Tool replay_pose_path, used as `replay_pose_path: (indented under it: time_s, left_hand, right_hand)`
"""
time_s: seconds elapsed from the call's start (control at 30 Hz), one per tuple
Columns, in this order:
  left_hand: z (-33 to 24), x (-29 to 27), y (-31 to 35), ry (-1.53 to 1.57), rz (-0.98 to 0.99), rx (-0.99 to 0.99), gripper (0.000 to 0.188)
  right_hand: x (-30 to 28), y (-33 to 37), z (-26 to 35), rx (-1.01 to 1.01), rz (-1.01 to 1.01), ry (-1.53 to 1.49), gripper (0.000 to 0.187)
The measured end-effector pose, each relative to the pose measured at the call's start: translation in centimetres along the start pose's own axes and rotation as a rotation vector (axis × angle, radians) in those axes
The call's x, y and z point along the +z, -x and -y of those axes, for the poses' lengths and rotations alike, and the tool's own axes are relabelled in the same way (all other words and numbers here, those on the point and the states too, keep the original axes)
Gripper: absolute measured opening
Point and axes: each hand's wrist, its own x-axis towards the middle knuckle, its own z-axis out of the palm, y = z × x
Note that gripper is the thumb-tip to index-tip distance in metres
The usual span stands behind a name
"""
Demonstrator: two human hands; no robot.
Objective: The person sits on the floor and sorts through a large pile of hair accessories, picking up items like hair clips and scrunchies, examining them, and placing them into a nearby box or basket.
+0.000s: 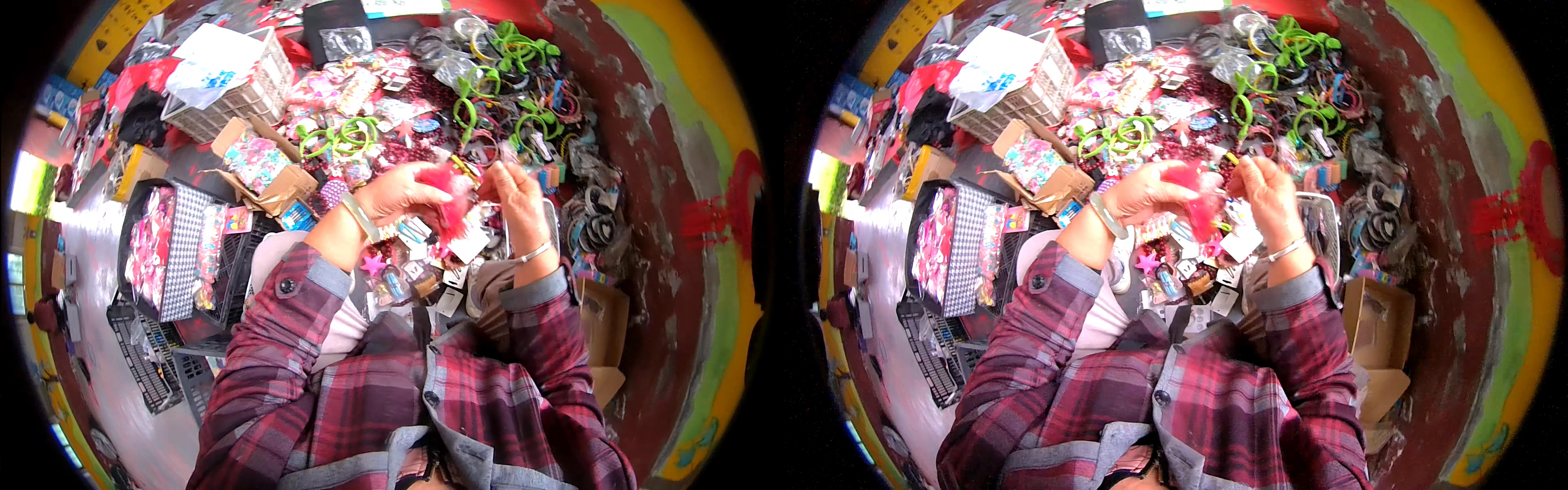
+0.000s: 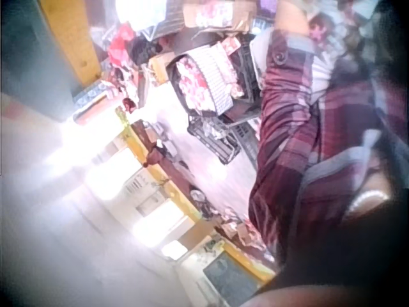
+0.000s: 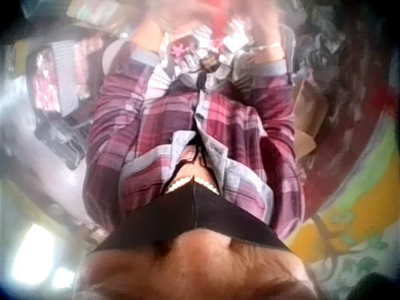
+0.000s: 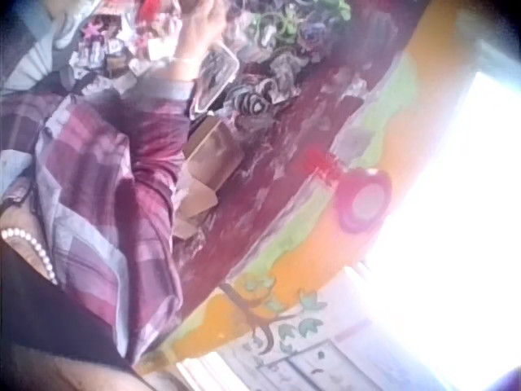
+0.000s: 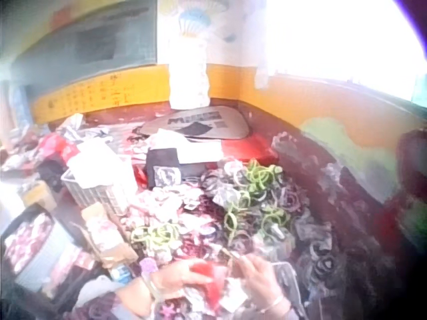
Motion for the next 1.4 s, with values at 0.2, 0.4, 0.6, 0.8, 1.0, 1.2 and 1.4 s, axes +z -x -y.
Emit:
replay_pose_path:
  time_s: [0.2, 0.4, 0.6, 0.8, 1.0, 1.2, 1.4]
  left_hand:
    - [0.7, -0.8, -0.6, -0.129, -0.135, 0.09, 0.028]
    - [1.2, 1.5, -1.3, -0.09, -0.194, 0.022, 0.031]
    - [2.3, 1.7, -2.5, -0.107, -0.205, -0.013, 0.03]
    - [5.5, 0.1, -4.6, -0.148, -0.275, -0.102, 0.032]
    - [8.4, -0.7, -3.4, -0.114, -0.457, -0.167, 0.034]
    - [10.0, 0.0, -3.9, -0.084, -0.514, -0.216, 0.036]
    - [11.0, 0.1, -5.0, -0.06, -0.496, -0.237, 0.037]
  right_hand:
    - [-13.4, 4.2, 5.2, -0.026, -0.137, 0.317, 0.02]
    - [-31.1, 17.0, 6.1, 0.248, -0.617, 0.498, 0.018]
    - [-40.7, 31.7, -2.9, 0.499, -0.875, 0.465, 0.015]
    - [-45.4, 34.9, -20.0, 0.699, -0.489, 1.046, 0.028]
    - [-40.3, 27.4, -23.2, 1.036, -0.506, 1.217, 0.062]
    - [-40.1, 27.2, -27.0, 1.05, -0.492, 1.153, 0.052]
    - [-40.0, 27.4, -25.5, 0.974, -0.4, 1.134, 0.045]
